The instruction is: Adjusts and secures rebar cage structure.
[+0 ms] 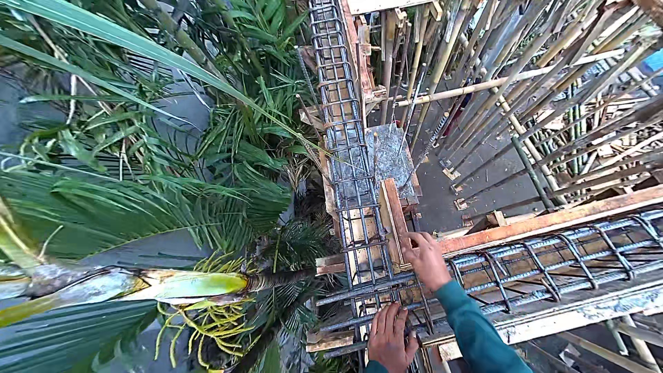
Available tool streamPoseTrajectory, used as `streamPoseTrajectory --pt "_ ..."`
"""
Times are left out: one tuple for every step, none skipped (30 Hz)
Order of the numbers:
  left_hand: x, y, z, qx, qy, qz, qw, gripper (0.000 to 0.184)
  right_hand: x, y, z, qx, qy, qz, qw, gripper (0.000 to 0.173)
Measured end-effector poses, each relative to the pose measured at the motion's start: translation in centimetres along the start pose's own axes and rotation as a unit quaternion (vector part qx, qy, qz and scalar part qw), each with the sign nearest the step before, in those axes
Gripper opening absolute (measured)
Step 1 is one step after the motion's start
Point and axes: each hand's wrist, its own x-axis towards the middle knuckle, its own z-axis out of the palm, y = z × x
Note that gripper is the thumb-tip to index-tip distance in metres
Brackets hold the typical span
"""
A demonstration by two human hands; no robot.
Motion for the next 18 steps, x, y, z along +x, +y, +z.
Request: streamPoseTrajectory --pt "-0.1 0.0 0.1 0.004 0.004 0.001 1.0 0.048 -1.6 1.5 -0.7 -0.02 0.031 -0.01 0.999 0.039" --pt "-0.2 0.0 0.2 0.005 0.006 0.002 1.0 0.049 -3.3 3.0 -1.5 -0.04 0.064 -0.017 0.997 0.036" --pt "-0.2 -0.1 0.2 0.001 0.004 0.002 1.0 0.049 -4.9 4.5 -2.2 -0.053 0.093 -0.02 0.994 0.034" --pt "-0.1 0.0 -0.1 -0.013 -0.01 -0.004 1.0 0.049 -6.4 5.9 -3.0 -0.062 0.121 -0.02 0.991 0.033" --pt "0.1 0.1 -0.6 -0.043 -0.035 -0.018 0.998 0.047 -7.8 7.2 -3.8 -0.069 0.148 -0.016 0.986 0.032" --pt "0.4 0.3 -1.5 -0.093 -0.072 -0.044 0.992 0.044 -9.3 8.4 -4.6 -0.073 0.17 -0.007 0.983 0.033" --pt "1.1 0.5 -2.7 -0.16 -0.111 -0.083 0.977 0.04 -10.8 9.4 -5.3 -0.071 0.187 0.002 0.98 0.033" --pt "2.1 0.5 -4.0 -0.226 -0.142 -0.128 0.955 0.034 -12.1 10.4 -6.0 -0.068 0.201 0.011 0.977 0.033" --pt "3.4 0.0 -5.1 -0.269 -0.151 -0.169 0.936 0.03 -13.5 11.2 -6.6 -0.065 0.211 0.022 0.975 0.033" --pt "5.2 -0.7 -6.0 -0.29 -0.141 -0.198 0.925 0.028 -14.6 11.9 -7.1 -0.063 0.222 0.034 0.972 0.033" --pt "7.5 -1.9 -6.7 -0.294 -0.119 -0.213 0.924 0.027 -15.6 12.5 -7.6 -0.061 0.232 0.045 0.97 0.033" --pt "10.6 -3.5 -7.2 -0.285 -0.104 -0.222 0.927 0.029 -16.4 12.8 -8.0 -0.053 0.236 0.06 0.969 0.032" --pt "14.2 -5.3 -7.5 -0.269 -0.095 -0.237 0.929 0.032 -16.9 13.0 -8.4 -0.04 0.236 0.074 0.968 0.031" --pt "18.0 -7.3 -7.3 -0.25 -0.087 -0.259 0.929 0.038 -17.2 13.1 -8.6 -0.029 0.236 0.085 0.967 0.03" --pt "21.6 -9.3 -6.7 -0.233 -0.07 -0.292 0.925 0.044 -17.3 13.1 -8.8 -0.021 0.239 0.091 0.967 0.03" --pt "24.8 -11.4 -5.5 -0.213 -0.043 -0.33 0.919 0.05 -17.0 12.9 -9.0 -0.014 0.243 0.091 0.966 0.03" --pt "27.5 -13.4 -4.0 -0.186 -0.02 -0.364 0.913 0.057 -16.6 12.5 -9.2 -0.008 0.247 0.086 0.965 0.03" --pt "29.6 -15.2 -2.6 -0.158 -0.002 -0.394 0.905 0.064 -15.9 12.1 -9.4 -0.004 0.251 0.075 0.965 0.03"
